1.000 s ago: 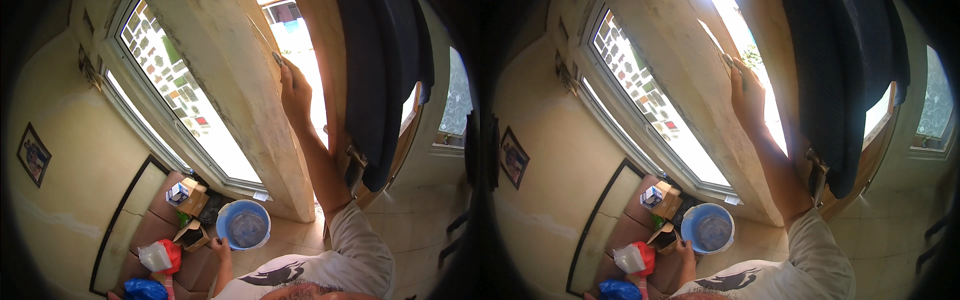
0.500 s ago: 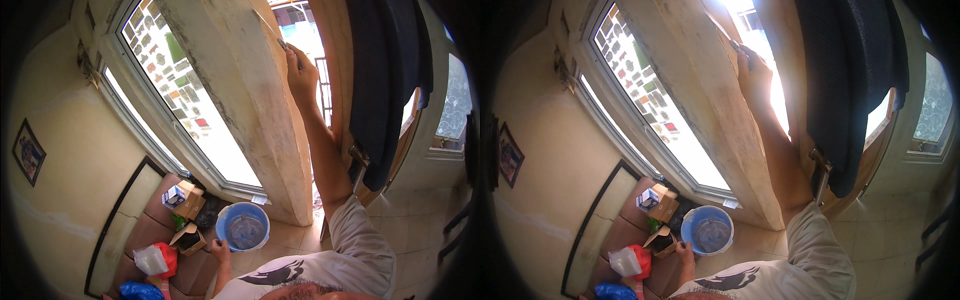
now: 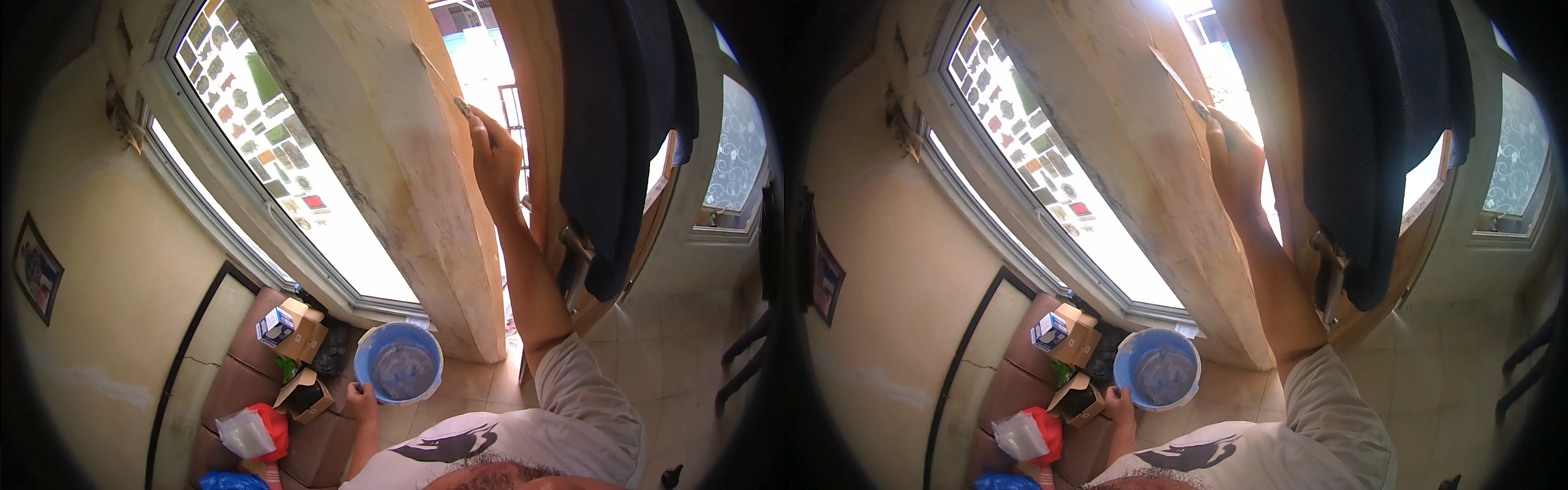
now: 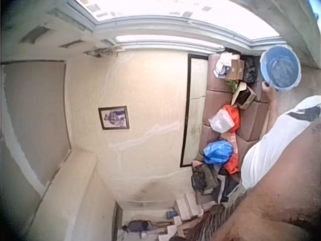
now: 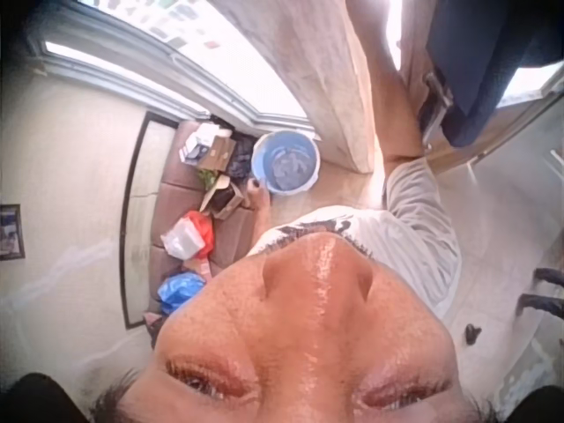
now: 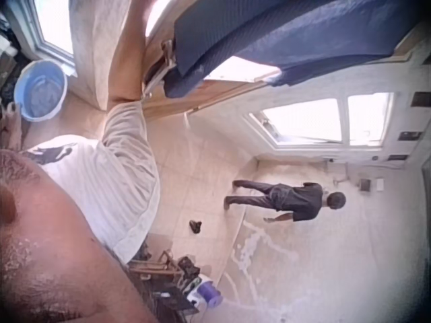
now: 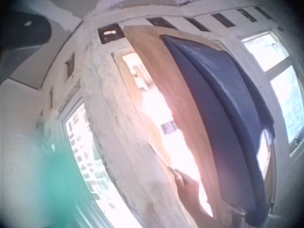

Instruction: The person applies plaster to the edges and corners of a wall near a window and door using a putty knife, scooping material from a blue bucket and smoothing it along the surface.

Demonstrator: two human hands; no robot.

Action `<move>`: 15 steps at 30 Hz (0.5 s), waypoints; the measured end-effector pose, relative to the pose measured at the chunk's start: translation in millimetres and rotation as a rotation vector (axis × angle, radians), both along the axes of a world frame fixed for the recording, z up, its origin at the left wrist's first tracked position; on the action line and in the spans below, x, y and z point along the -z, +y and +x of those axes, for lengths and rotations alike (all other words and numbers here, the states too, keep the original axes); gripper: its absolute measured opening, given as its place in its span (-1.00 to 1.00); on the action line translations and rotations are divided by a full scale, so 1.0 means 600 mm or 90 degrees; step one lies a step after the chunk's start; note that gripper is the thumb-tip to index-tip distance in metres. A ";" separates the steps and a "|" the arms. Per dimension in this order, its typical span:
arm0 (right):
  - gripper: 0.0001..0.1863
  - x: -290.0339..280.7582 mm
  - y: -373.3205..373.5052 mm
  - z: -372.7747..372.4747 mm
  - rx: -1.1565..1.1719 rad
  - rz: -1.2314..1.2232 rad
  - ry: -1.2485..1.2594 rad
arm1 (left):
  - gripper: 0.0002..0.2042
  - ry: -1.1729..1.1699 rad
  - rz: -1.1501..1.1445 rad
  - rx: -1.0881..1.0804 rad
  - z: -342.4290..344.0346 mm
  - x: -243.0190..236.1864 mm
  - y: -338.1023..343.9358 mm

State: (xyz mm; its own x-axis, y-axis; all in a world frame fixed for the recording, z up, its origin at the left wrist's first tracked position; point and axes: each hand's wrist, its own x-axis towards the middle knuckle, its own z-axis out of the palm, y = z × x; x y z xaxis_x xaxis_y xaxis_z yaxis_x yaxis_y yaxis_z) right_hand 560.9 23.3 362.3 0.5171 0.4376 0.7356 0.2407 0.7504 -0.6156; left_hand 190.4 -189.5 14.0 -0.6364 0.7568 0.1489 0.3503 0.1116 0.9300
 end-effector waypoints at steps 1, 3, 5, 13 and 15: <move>-0.67 0.006 -0.003 -0.002 0.002 -0.002 0.003 | -0.84 0.024 -0.002 -0.001 -0.005 0.005 0.003; -0.68 0.019 -0.004 -0.004 0.010 -0.007 0.007 | -0.84 0.035 -0.004 0.002 -0.005 0.004 0.005; -0.68 0.035 -0.002 -0.004 0.021 -0.013 0.008 | -0.84 0.008 -0.006 0.008 0.003 -0.005 0.010; -0.70 0.084 0.002 -0.010 0.056 -0.062 0.024 | -0.84 0.005 -0.010 0.010 -0.002 0.000 0.013; -0.70 0.092 -0.002 -0.013 0.061 -0.062 0.021 | -0.84 0.018 -0.007 0.008 -0.005 0.007 0.015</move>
